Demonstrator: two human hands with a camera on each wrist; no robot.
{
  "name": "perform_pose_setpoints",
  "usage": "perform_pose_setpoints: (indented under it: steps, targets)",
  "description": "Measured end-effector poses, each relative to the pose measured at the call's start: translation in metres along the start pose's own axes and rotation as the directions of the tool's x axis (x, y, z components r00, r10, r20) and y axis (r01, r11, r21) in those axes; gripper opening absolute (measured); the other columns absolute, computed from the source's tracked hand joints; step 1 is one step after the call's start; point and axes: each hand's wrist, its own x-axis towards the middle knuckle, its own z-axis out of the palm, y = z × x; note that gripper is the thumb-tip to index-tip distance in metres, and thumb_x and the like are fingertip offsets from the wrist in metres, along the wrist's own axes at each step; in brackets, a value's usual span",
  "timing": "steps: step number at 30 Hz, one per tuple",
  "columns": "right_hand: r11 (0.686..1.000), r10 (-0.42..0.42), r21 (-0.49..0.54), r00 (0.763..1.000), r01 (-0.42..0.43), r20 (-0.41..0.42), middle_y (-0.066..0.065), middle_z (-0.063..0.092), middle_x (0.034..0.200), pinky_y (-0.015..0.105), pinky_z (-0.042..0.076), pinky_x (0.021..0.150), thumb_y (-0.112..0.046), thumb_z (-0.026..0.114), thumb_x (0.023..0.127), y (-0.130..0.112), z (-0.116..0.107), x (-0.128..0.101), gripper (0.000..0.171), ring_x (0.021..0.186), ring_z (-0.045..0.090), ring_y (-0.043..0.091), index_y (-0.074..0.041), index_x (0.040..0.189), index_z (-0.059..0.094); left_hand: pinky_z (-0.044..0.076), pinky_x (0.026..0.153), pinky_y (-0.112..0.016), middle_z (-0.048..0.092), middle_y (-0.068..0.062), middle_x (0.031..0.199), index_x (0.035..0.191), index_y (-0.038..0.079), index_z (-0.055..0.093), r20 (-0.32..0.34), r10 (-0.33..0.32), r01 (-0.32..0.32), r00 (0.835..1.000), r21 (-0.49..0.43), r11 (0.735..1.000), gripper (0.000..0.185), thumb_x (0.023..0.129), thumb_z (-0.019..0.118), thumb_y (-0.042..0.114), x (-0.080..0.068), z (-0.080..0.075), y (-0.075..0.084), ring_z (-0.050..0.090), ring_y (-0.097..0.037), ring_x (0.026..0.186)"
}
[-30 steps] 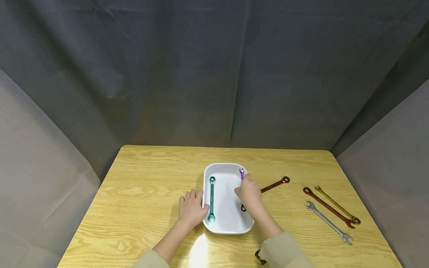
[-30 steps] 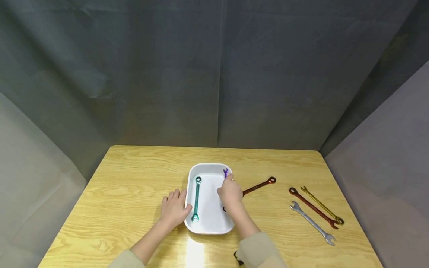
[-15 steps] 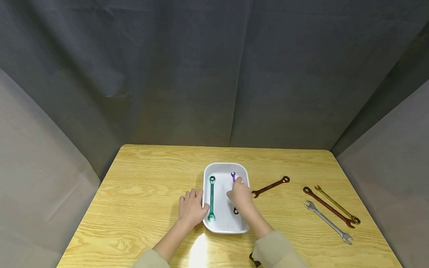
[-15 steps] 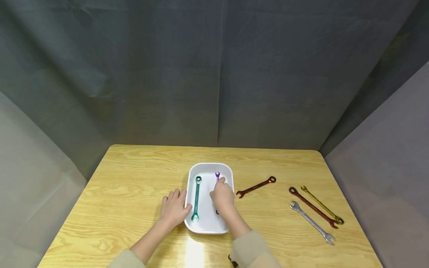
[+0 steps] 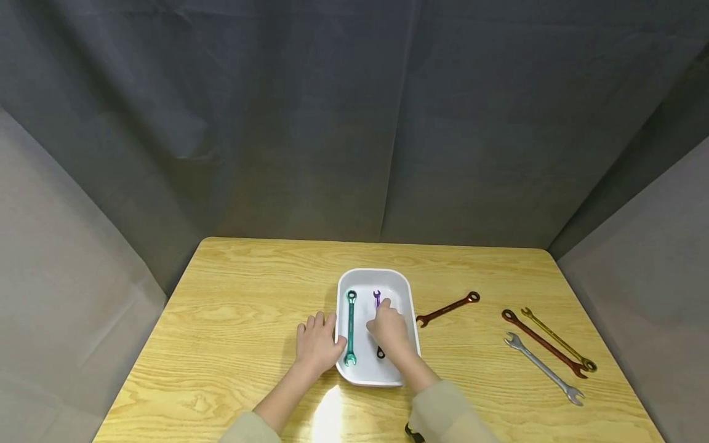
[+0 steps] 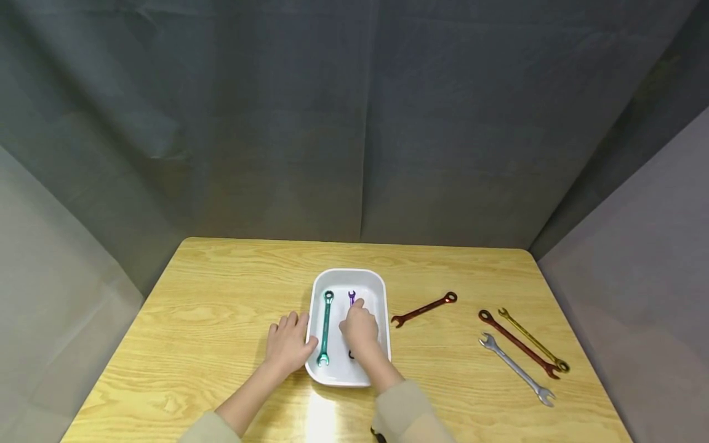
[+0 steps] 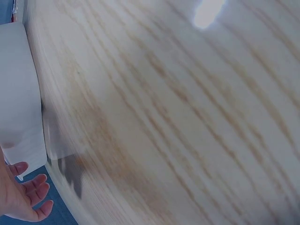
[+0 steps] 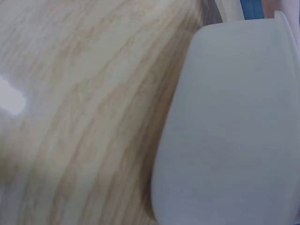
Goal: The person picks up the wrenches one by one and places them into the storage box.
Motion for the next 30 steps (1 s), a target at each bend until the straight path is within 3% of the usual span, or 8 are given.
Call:
perform_pose_setpoints:
  steps: [12,23,30]
  targets:
    - [1.000,-0.025,-0.019,0.999,0.025,0.023,0.024,0.061,0.076,0.039,0.050,0.058,-0.017,0.071,0.073,-0.003,0.015,0.002,0.069,0.065,0.060,0.033,0.017,0.124,0.039,0.034,0.075,-0.042,0.053,-0.011,0.105,0.122,0.012,0.051,-0.001,-0.001,0.001,1.000,0.013,1.000,0.050,0.080,0.051,0.039,0.000,0.001,-0.001,0.047,-0.026,0.090]
    - [0.999,-0.035,0.006,0.998,0.035,0.054,0.021,0.059,0.072,0.037,0.048,0.055,-0.014,0.070,0.072,-0.008,0.028,0.005,0.057,0.062,0.059,0.030,0.016,0.114,0.045,0.034,0.075,-0.041,0.053,-0.011,0.103,0.122,0.013,0.051,0.002,-0.001,0.001,1.000,0.002,1.000,0.050,0.080,0.050,0.039,0.000,0.002,-0.001,0.046,-0.025,0.088]
    - [1.000,-0.016,0.017,0.995,0.015,0.094,0.020,0.058,0.073,0.033,0.048,0.052,-0.013,0.070,0.073,-0.013,0.032,0.003,0.057,0.059,0.057,0.026,0.016,0.115,0.045,0.034,0.076,-0.042,0.053,-0.011,0.105,0.123,0.012,0.051,0.002,0.001,-0.001,1.000,0.001,1.000,0.051,0.080,0.051,0.040,0.000,0.003,-0.002,0.047,-0.026,0.090]
